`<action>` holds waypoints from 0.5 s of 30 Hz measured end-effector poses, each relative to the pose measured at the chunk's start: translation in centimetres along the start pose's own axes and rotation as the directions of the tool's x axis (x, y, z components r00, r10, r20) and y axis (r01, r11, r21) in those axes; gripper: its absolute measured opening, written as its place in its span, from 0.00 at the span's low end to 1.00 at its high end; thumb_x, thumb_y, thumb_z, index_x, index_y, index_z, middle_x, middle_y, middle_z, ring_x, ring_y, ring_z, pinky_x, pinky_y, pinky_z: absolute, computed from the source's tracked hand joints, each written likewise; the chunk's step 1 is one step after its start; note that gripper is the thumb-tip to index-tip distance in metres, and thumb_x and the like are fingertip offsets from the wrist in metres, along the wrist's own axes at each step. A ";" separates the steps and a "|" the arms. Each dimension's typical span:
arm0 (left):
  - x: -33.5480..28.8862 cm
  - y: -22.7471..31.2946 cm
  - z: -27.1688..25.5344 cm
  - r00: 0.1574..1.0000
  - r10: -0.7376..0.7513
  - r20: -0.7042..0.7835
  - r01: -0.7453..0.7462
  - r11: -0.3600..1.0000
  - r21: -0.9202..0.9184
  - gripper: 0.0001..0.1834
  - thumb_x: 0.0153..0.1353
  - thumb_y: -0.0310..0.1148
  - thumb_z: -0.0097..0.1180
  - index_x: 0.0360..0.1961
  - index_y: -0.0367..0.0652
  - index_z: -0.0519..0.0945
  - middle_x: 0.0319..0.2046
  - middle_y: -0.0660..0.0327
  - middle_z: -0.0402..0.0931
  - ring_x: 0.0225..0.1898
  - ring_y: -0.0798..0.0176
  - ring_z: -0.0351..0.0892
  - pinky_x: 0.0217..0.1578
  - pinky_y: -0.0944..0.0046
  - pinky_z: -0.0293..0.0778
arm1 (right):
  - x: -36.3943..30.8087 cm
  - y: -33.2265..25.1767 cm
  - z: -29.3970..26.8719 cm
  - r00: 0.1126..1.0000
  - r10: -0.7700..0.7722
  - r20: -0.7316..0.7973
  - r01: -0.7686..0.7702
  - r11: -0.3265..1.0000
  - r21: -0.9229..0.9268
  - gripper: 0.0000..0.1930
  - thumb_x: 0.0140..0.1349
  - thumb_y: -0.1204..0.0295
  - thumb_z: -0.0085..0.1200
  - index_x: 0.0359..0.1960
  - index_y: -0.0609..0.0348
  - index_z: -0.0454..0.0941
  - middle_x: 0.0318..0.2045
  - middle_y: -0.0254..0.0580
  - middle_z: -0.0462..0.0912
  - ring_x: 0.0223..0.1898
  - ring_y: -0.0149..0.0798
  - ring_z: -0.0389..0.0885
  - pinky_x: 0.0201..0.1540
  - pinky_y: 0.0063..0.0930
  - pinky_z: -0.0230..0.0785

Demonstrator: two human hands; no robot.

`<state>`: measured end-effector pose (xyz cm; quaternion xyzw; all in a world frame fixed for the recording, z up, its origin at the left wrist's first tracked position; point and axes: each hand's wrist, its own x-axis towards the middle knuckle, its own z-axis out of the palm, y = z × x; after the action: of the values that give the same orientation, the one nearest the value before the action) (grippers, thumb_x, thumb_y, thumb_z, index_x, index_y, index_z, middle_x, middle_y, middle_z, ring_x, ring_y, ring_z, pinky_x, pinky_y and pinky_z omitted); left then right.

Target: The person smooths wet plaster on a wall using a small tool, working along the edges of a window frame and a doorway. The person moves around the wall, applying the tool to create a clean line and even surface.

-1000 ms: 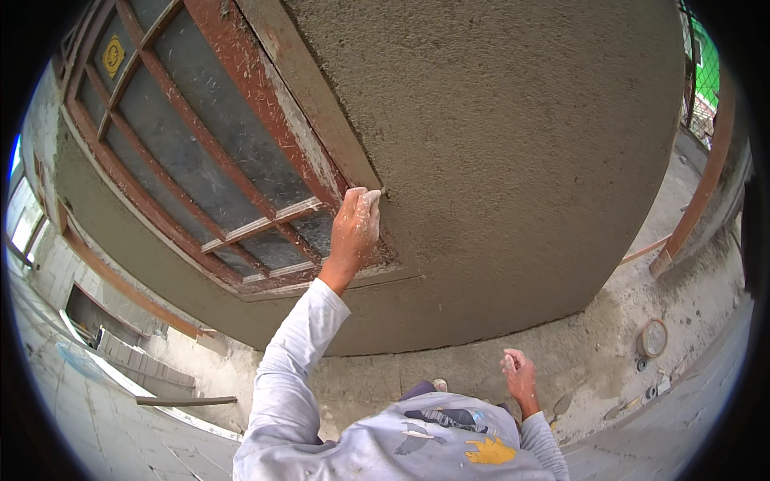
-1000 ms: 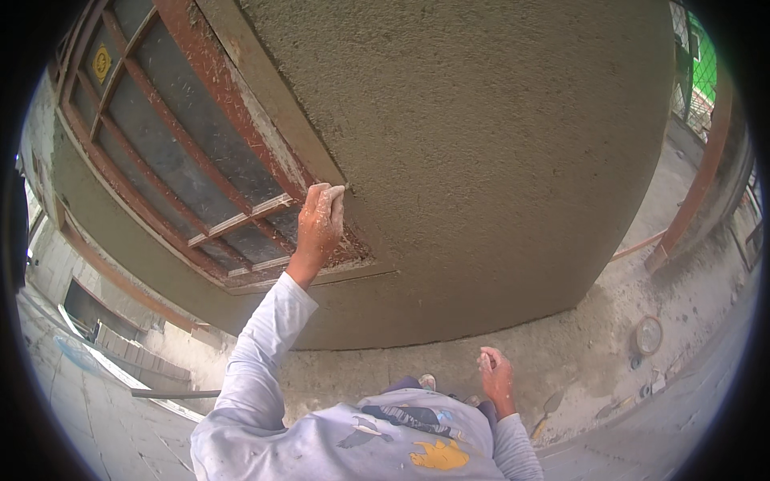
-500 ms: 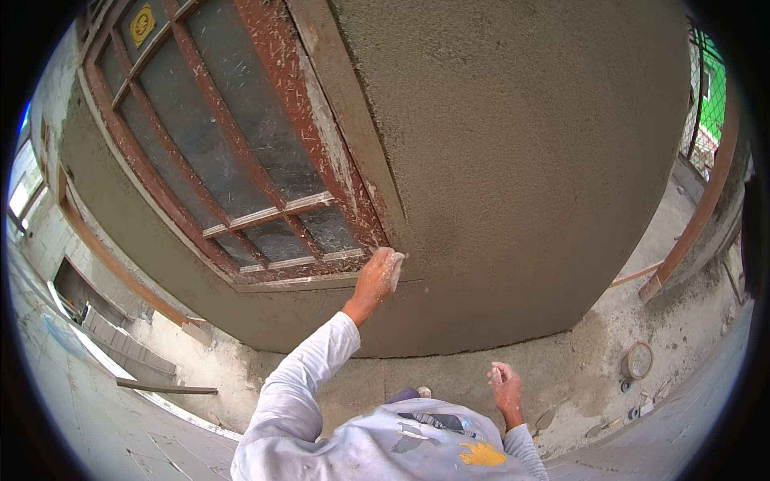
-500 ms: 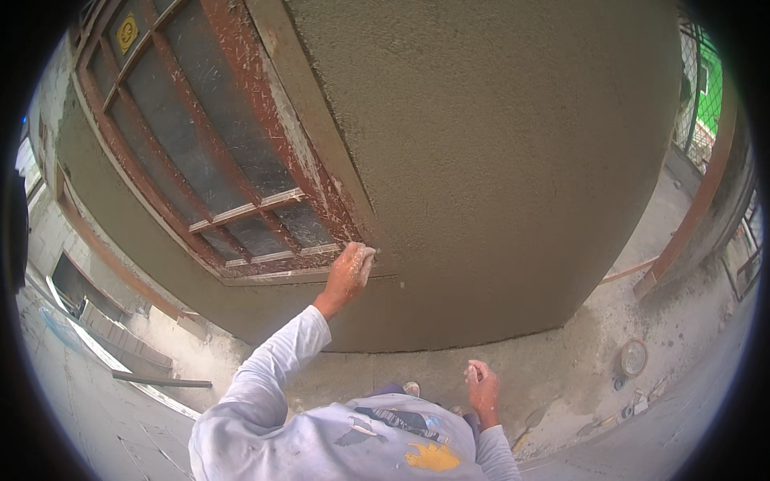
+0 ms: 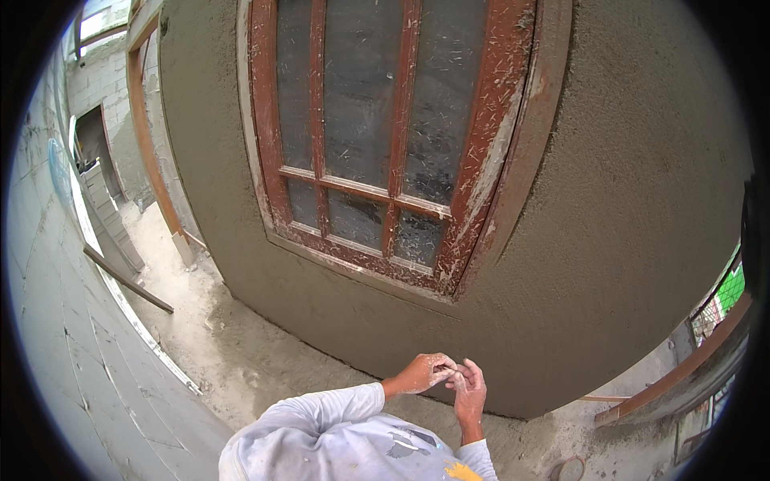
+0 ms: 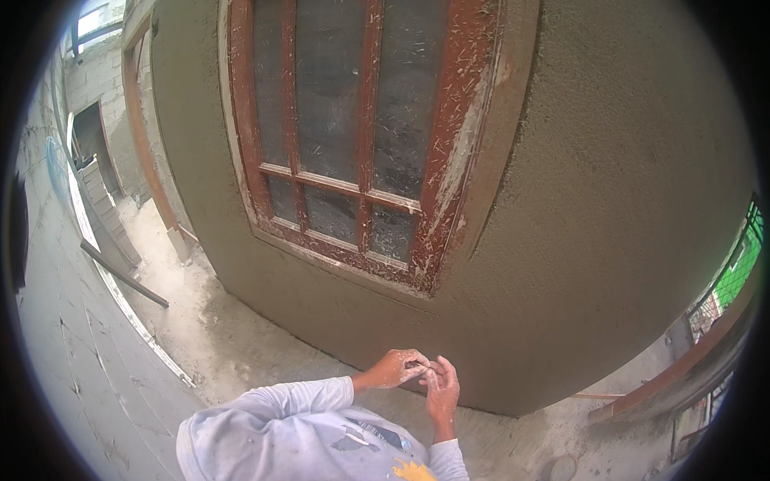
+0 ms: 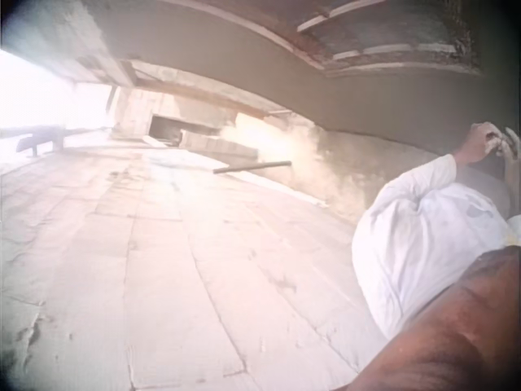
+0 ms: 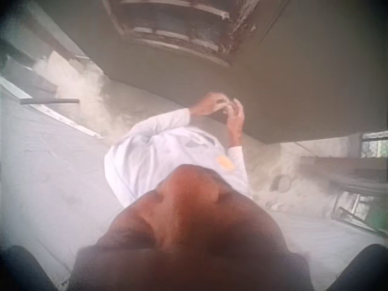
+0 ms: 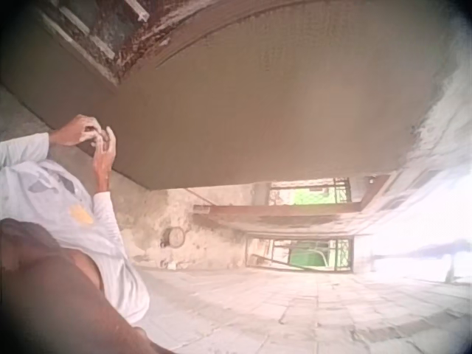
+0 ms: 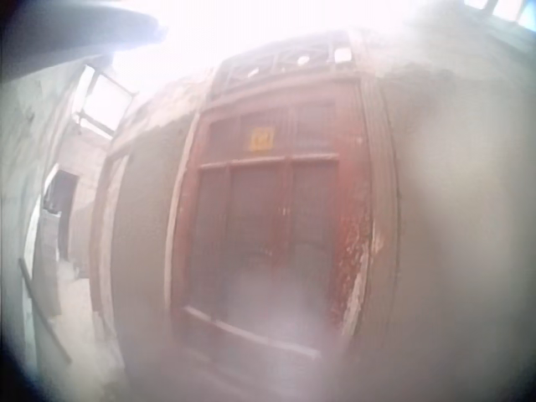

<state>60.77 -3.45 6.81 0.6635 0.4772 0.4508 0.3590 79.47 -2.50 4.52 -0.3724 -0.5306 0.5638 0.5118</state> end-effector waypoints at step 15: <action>-1.3 -8.7 -17.1 0.964 -0.161 0.209 0.194 0.970 -0.145 0.12 0.77 0.29 0.60 0.56 0.35 0.82 0.42 0.58 0.90 0.42 0.69 0.90 0.45 0.67 0.85 | 0.2 6.7 14.9 0.940 -0.027 -0.340 -0.192 0.783 -0.592 0.11 0.78 0.72 0.57 0.53 0.68 0.84 0.41 0.41 0.89 0.40 0.31 0.87 0.46 0.29 0.83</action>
<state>41.83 -1.46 4.31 0.6271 0.4585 0.3870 0.4967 63.89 -4.92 0.40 -0.6312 -0.5749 0.3109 0.4177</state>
